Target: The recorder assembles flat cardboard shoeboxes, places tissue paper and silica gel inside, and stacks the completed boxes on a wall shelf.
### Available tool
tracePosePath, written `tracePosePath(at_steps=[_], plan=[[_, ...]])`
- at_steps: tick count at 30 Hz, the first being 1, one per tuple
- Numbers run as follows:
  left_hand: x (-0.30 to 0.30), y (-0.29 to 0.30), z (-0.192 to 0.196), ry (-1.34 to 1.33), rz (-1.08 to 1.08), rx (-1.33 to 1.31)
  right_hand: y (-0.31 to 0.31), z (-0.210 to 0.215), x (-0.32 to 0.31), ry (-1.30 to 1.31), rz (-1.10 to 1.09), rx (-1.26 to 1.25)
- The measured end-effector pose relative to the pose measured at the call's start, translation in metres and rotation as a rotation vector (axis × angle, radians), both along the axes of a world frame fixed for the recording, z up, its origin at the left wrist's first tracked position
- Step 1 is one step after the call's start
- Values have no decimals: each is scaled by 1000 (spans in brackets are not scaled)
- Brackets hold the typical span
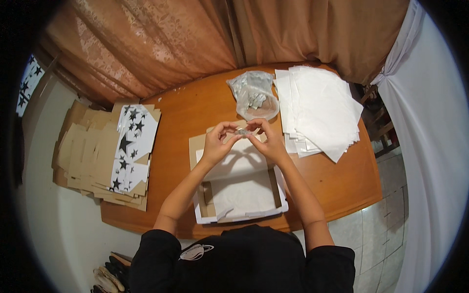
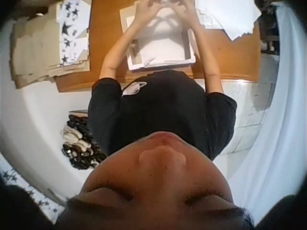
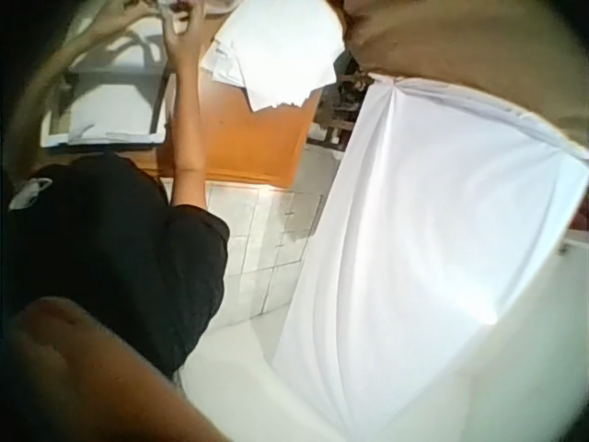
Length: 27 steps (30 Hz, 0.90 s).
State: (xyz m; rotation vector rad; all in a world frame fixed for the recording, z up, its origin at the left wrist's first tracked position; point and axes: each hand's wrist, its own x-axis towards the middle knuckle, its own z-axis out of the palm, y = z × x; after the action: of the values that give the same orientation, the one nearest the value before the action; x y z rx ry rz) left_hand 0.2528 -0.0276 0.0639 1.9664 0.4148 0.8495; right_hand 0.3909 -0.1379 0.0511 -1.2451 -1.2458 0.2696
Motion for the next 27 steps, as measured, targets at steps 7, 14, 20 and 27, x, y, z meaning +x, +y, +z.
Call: tracePosePath(at_steps=[7,14,20,27], plan=[[-91,-55,-16,146,40,-465,-45,-14,-65,321,302,-293],[-169,-53,-43,-178,431,-657,-73,-10,-73,-8,46,-526],[-183,-34,-39,-180,367,-845,-85,-34,-32,492,-103,-365],[-161,-6,-47,-147,230,-960,-69,-49,-12,477,-144,-447]])
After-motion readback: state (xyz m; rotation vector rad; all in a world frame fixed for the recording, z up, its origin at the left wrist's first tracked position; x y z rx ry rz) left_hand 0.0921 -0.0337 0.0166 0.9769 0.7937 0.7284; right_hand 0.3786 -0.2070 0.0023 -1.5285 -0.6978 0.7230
